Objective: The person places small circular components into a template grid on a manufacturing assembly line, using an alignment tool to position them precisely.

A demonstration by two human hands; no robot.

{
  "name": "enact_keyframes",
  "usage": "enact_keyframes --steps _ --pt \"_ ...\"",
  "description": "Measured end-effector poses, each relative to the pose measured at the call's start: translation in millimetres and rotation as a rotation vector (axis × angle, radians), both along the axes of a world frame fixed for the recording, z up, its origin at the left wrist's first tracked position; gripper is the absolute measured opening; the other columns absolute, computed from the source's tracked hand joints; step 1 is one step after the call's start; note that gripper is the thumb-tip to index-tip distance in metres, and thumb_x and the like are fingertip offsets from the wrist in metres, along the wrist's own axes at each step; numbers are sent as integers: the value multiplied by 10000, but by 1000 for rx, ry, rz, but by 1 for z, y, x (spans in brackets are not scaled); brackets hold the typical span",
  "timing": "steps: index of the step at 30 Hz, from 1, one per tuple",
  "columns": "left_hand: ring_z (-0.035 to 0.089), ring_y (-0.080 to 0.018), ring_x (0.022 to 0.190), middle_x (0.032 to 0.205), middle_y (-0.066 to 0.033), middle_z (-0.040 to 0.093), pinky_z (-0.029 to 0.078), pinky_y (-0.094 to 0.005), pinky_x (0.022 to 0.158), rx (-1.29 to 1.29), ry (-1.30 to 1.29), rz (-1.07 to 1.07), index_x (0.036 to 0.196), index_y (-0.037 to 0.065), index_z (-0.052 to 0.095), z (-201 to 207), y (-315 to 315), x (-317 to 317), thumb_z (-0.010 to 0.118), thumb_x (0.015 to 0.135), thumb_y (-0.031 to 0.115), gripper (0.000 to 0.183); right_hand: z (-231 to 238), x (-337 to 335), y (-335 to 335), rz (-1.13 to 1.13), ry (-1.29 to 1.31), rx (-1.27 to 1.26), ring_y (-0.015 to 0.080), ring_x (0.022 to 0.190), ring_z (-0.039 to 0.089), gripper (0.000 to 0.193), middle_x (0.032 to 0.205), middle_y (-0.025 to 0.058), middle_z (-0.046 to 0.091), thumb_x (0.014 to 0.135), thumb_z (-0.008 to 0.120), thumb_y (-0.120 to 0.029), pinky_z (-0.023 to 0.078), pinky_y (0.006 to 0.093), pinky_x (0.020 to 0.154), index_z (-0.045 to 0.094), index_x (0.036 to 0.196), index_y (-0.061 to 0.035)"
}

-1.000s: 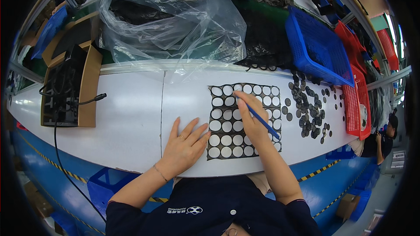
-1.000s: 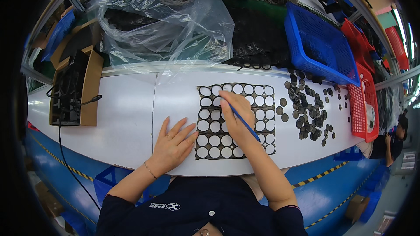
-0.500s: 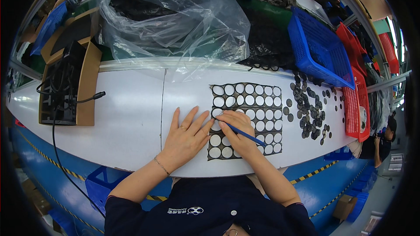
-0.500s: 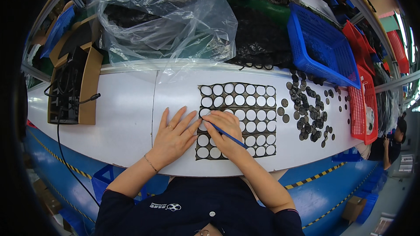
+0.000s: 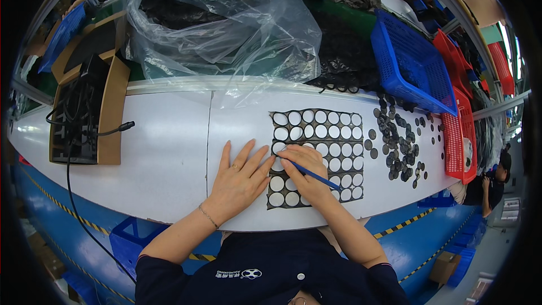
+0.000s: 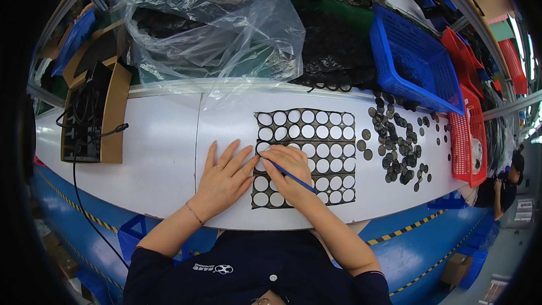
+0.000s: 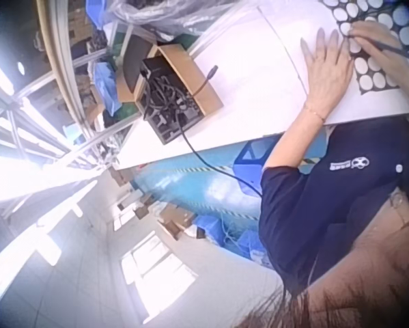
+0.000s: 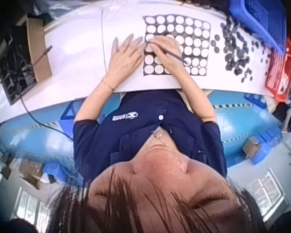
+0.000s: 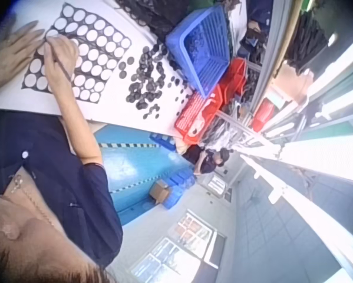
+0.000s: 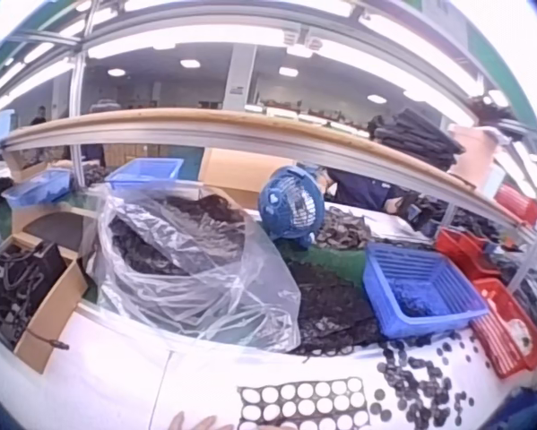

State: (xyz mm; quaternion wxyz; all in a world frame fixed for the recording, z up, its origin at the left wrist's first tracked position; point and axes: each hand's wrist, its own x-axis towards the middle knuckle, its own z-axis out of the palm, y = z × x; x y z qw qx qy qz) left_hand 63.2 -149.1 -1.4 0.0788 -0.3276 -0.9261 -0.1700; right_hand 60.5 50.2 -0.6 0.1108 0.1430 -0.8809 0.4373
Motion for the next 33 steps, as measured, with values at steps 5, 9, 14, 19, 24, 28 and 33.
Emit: enact_keyframes --steps 5,9,14,19,24,28,33 --pt "355 -286 1367 1381 -61 500 205 -620 1104 13 1 1 1260 121 599 0 0 0 669 852 264 438 -4 0 -1 19 43 57 233 1077 615 191 1052 90 691 854 684 -126 382 385 977 707 1038 -77" --pt "366 -294 1355 1372 -59 505 208 -640 1090 1 28 1 1229 112 607 0 1 -1 675 841 254 419 1 -1 -5 84 344 452 263 1077 614 262 1105 112 664 846 674 -151 407 421 983 662 1085 -44" --pt "379 -300 1340 1359 -60 513 207 -654 1081 9 70 -33 1214 111 610 3 4 -2 685 825 242 417 13 -22 9 117 438 448 278 1000 640 281 1066 148 659 798 676 -79 489 399 890 644 1060 16" --pt "406 -324 1317 1326 -85 538 203 -656 1079 -14 17 -7 1187 102 621 9 3 2 688 810 206 397 42 -52 42 -72 426 217 311 925 659 300 1083 176 673 828 673 -12 514 367 819 631 1124 12" --pt "446 -331 1265 1280 -101 554 235 -672 1052 27 24 -33 1139 84 631 5 3 -1 687 807 181 350 96 -115 144 -435 296 -154 192 954 670 248 1065 147 697 943 612 -109 512 297 841 648 1150 22" --pt "475 -331 1223 1244 -102 563 269 -618 1051 18 32 -63 1117 76 631 7 8 -6 704 789 185 353 126 -164 248 -556 172 -400 174 970 661 363 990 99 706 971 562 -295 505 298 844 684 1109 18" --pt "496 -334 1197 1204 -112 582 308 -554 1052 42 29 -49 1105 67 627 9 9 -4 734 743 146 386 99 -192 330 -676 -151 254 251 979 672 366 975 130 718 885 621 -385 491 357 848 719 1088 -97"
